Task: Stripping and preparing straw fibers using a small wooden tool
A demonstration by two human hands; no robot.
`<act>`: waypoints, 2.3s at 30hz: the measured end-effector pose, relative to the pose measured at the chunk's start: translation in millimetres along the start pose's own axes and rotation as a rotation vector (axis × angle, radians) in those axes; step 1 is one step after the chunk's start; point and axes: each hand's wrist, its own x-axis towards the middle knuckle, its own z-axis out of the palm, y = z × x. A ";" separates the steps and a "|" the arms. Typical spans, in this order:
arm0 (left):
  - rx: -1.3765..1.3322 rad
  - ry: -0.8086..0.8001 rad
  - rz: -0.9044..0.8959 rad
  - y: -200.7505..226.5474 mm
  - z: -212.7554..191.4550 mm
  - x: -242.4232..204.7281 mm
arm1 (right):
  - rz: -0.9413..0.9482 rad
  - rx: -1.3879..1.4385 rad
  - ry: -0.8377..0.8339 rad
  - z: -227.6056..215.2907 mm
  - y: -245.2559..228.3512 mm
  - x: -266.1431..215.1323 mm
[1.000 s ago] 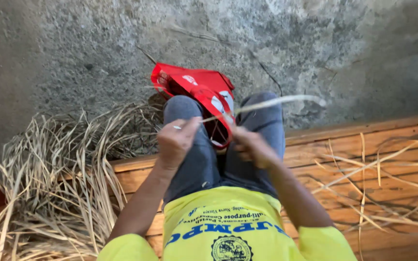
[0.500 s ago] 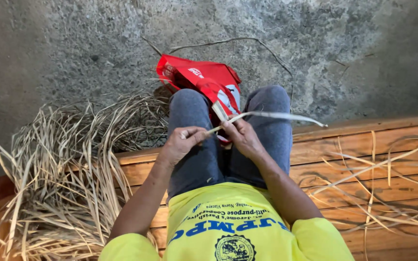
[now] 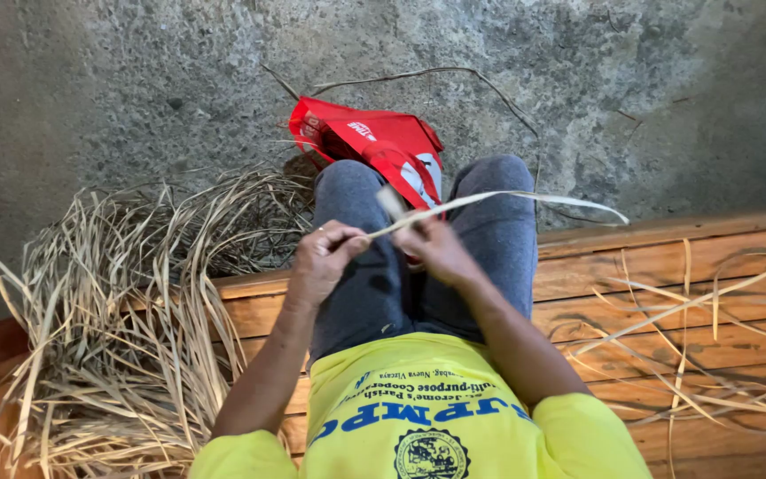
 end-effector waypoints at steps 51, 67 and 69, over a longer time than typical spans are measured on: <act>0.138 0.121 0.249 -8.1 31.2 -7.9 | -0.149 0.290 0.173 51.1 -15.8 10.5; -0.576 0.827 -0.286 -73.3 28.2 47.0 | -0.281 0.248 -0.271 50.8 2.8 -3.7; -0.556 0.931 -0.226 -86.9 -0.1 49.5 | -0.235 0.374 -0.338 52.0 -3.3 -12.7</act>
